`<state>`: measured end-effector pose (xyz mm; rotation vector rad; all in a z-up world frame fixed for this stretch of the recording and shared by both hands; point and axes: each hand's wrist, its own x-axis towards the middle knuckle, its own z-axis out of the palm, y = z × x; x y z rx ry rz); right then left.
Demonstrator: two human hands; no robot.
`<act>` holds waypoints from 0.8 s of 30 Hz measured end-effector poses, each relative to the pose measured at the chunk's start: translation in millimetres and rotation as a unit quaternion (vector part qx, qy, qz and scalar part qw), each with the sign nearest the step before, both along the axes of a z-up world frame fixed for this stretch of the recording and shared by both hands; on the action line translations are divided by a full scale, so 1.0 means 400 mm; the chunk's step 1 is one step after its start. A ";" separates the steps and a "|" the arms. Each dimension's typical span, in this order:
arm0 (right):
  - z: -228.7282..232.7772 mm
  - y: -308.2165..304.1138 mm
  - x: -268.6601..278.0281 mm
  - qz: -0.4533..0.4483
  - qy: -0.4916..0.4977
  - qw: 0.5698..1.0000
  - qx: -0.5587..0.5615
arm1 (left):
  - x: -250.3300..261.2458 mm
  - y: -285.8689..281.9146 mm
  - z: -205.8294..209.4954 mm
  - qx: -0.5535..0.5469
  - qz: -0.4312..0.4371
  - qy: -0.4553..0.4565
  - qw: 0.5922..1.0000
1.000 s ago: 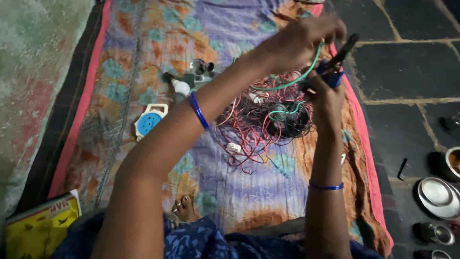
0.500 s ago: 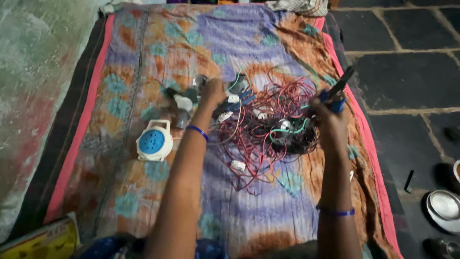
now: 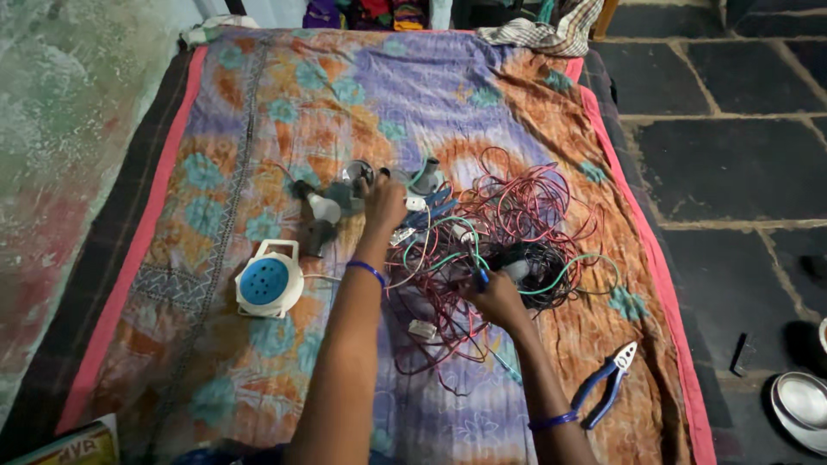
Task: The person disassembles a white plastic electrical socket using a screwdriver, then uses pliers to strip the insulation from a green wire. The person handles the socket, wires, and tools on a bed.
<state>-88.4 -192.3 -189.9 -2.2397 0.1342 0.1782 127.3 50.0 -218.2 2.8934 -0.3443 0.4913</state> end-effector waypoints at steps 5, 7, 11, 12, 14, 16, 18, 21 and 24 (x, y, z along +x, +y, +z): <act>0.033 -0.047 -0.007 0.014 0.023 0.998 0.056 | 0.061 0.057 0.091 -0.337 0.012 -0.111 0.935; 0.077 -0.079 -0.002 0.025 -0.041 0.999 -0.004 | 0.081 0.086 0.131 -0.395 -0.018 -0.117 0.911; 0.186 -0.141 -0.012 -0.025 -0.038 0.998 0.052 | 0.103 0.162 0.201 -0.511 -0.151 -0.020 0.846; 0.214 -0.152 -0.013 -0.043 -0.033 0.998 0.038 | 0.104 0.174 0.226 -0.539 -0.189 0.010 0.821; 0.262 -0.169 -0.022 -0.055 -0.048 0.997 0.034 | 0.104 0.200 0.296 -0.603 -0.235 0.089 0.757; 0.300 -0.176 -0.036 -0.045 -0.091 0.993 0.054 | 0.098 0.209 0.392 -0.615 -0.247 0.129 0.737; 0.328 -0.165 -0.047 -0.052 -0.069 0.994 0.064 | 0.075 0.205 0.502 -0.515 -0.272 0.032 0.812; 0.359 -0.136 -0.057 -0.066 -0.064 0.986 0.141 | -0.001 0.201 0.647 -0.583 -0.312 0.056 0.748; 0.386 -0.101 -0.064 -0.093 -0.081 0.972 0.202 | -0.092 0.186 0.753 -0.643 -0.391 0.085 0.653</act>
